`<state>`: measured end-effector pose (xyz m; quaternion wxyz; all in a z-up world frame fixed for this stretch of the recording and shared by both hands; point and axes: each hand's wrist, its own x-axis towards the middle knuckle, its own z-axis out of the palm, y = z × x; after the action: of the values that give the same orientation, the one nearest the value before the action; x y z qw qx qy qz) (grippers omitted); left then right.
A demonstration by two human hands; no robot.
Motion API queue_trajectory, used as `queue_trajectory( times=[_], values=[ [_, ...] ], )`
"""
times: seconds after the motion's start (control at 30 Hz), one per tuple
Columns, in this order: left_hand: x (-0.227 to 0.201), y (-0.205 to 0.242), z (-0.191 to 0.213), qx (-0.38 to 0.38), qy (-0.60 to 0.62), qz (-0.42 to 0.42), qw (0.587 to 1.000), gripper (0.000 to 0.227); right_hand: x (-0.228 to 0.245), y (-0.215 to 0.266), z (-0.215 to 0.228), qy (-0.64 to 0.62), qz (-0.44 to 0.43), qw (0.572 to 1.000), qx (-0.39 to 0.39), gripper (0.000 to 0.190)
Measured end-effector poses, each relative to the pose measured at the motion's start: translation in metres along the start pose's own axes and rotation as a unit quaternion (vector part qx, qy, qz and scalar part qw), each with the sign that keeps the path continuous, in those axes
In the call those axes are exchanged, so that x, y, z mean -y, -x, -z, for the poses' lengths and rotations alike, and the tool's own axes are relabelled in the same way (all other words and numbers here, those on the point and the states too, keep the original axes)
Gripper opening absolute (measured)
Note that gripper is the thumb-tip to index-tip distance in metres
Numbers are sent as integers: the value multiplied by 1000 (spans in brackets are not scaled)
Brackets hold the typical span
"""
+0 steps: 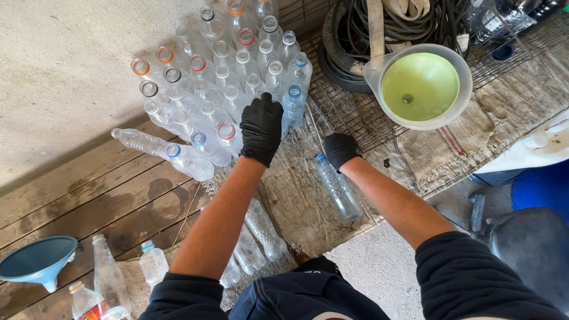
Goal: The person organizes empty plastic and glass bottles on a wooden workbench, placing caps onto some bottles and arranging them into a large group.
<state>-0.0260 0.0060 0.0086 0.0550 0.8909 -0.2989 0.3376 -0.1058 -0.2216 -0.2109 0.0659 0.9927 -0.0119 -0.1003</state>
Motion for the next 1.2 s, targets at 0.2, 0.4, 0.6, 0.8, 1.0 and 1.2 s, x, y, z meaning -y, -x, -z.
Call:
queue_trajectory(
  times=[0.2,0.4,0.6,0.8,1.0,1.2],
  values=[
    [4,6,-6,1,-14,0,1000,23,-20,22,91,-96,11,995,34,22],
    [6,7,-5,-7,12,-8,1000,20,-40,45,238,-223,-22,974,45,26],
    [8,2,31,14,48,-1,999,23,-50,26,279,-233,25,970,-63,30],
    [17,31,63,15,57,24,998,37,-50,-10,257,-246,43,961,-119,34],
    [29,63,93,-11,49,35,998,31,-44,-27,265,-240,65,961,-120,29],
    [33,94,124,-40,74,68,994,25,-37,-44,257,-251,62,960,-107,31]
  ],
)
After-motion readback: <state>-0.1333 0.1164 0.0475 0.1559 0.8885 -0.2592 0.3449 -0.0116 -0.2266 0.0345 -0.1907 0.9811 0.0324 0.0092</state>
